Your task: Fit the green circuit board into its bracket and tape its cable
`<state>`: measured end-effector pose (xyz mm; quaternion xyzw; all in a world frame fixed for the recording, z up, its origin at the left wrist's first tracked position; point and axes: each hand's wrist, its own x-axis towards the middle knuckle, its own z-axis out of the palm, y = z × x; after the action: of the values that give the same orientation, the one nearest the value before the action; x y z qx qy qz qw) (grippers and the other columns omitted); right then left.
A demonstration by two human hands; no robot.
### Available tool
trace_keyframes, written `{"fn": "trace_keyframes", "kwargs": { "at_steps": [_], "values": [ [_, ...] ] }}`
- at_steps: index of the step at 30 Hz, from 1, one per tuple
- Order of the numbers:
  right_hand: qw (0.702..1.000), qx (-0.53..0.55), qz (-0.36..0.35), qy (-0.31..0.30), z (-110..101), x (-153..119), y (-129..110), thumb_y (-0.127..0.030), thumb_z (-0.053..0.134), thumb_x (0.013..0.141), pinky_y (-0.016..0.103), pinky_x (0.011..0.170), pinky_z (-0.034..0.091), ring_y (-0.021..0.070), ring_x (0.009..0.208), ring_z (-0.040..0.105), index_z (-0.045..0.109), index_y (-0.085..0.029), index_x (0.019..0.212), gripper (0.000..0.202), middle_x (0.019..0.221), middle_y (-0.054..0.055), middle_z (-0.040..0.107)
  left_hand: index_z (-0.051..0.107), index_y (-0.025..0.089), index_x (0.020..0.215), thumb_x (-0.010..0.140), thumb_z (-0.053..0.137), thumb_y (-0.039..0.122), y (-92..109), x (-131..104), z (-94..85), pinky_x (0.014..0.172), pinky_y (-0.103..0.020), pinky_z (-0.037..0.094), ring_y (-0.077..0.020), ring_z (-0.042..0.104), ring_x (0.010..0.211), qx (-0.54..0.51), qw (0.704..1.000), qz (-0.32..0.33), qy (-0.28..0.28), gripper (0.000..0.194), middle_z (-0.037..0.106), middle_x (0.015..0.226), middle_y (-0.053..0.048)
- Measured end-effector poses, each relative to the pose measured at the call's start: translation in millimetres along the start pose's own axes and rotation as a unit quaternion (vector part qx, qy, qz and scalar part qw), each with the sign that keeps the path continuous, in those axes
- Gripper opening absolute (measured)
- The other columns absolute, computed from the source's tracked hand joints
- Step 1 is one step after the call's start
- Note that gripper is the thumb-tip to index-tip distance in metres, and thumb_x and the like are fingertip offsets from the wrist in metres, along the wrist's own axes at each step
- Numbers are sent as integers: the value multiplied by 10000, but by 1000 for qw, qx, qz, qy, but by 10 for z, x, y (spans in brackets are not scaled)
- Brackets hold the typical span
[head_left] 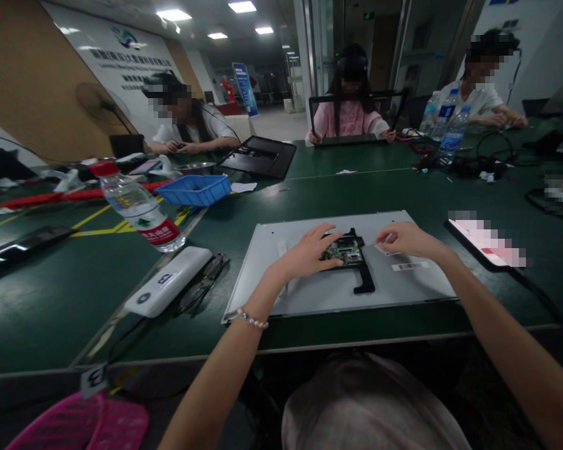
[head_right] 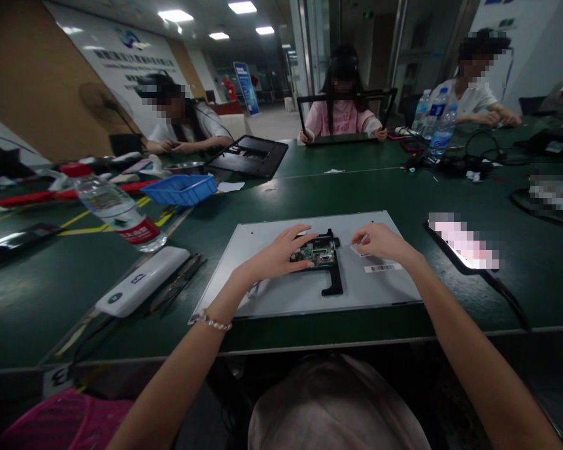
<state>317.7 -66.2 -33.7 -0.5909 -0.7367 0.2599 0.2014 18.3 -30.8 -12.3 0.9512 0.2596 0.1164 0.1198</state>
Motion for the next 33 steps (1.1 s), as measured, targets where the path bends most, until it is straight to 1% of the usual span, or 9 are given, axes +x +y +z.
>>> {"fn": "trace_keyframes", "kwargs": {
  "at_steps": [2, 5, 8, 11, 14, 17, 23, 29, 33],
  "values": [
    [1000, 1, 5, 5, -14, -5, -4, -234, 647, 744, 293, 702, 501, 183, 752, 657, 726, -176, 879, 167, 830, 50, 716, 379, 261, 1412, 900, 517, 480, 35, 22, 11, 1159, -450, 225, -276, 237, 1411, 2, 1000, 11, -1, 573, 282, 1520, -82],
    [999, 19, 23, 25, -52, -45, -10, -232, 657, 741, 301, 708, 507, 188, 762, 656, 731, -172, 870, 160, 813, 53, 714, 401, 261, 1398, 914, 501, 455, 67, 48, 3, 1150, -459, 239, -277, 269, 1395, 6, 1000, 22, -1, 532, 323, 1498, -80],
    [990, 120, 71, 34, -73, -104, -40, -260, 655, 772, 297, 686, 532, 192, 793, 669, 726, -164, 923, 193, 894, 82, 723, 393, 253, 1405, 919, 501, 444, 75, 62, -6, 1145, -454, 248, -274, 296, 1380, 18, 999, 29, 0, 533, 358, 1476, -83],
    [967, 235, 94, 17, -38, -135, -97, -265, 651, 796, 275, 679, 547, 181, 813, 678, 703, -155, 952, 198, 924, 99, 724, 397, 244, 1403, 922, 502, 437, 79, 64, -3, 1143, -439, 257, -268, 316, 1367, 27, 999, 30, 3, 529, 380, 1459, -84],
    [957, 272, 104, -20, 41, -129, -166, -247, 657, 789, 254, 660, 546, 169, 786, 683, 677, -148, 912, 159, 851, 89, 726, 409, 231, 1392, 926, 495, 430, 107, 71, 3, 1135, -431, 273, -264, 338, 1352, 27, 999, 33, 5, 514, 397, 1443, -91],
    [954, 277, 107, -46, 104, -121, -224, -260, 666, 780, 223, 590, 522, 162, 740, 685, 664, -142, 887, 159, 802, 85, 723, 400, 230, 1395, 940, 469, 413, 183, 92, 6, 1124, -434, 288, -258, 364, 1336, 19, 999, 43, 11, 496, 418, 1425, -94],
    [956, 274, 99, -45, 140, -108, -228, -289, 687, 741, 183, 478, 428, 169, 700, 691, 660, -138, 866, 198, 757, 88, 720, 434, 230, 1363, 979, 378, 355, 396, 137, 66, 1122, -428, 292, -240, 367, 1338, 46, 995, 82, 14, 407, 447, 1402, -91],
    [973, 212, 77, -35, 229, -77, -227, -260, 656, 719, 247, 564, 490, 146, 561, 644, 650, -149, 804, 140, 645, 43, 687, 521, 197, 1261, 956, 385, 226, 468, 166, 207, 1123, -413, 284, -232, 378, 1324, 106, 990, 97, -6, 336, 489, 1349, -87],
    [994, 103, 31, 10, 260, -78, -241, -279, 653, 717, 261, 620, 487, 160, 641, 643, 684, -160, 785, 141, 715, 45, 698, 538, 199, 1229, 941, 396, 217, 497, 173, 249, 1123, -413, 287, -233, 381, 1320, 114, 989, 94, 3, 322, 483, 1352, -91]
  ]
}}
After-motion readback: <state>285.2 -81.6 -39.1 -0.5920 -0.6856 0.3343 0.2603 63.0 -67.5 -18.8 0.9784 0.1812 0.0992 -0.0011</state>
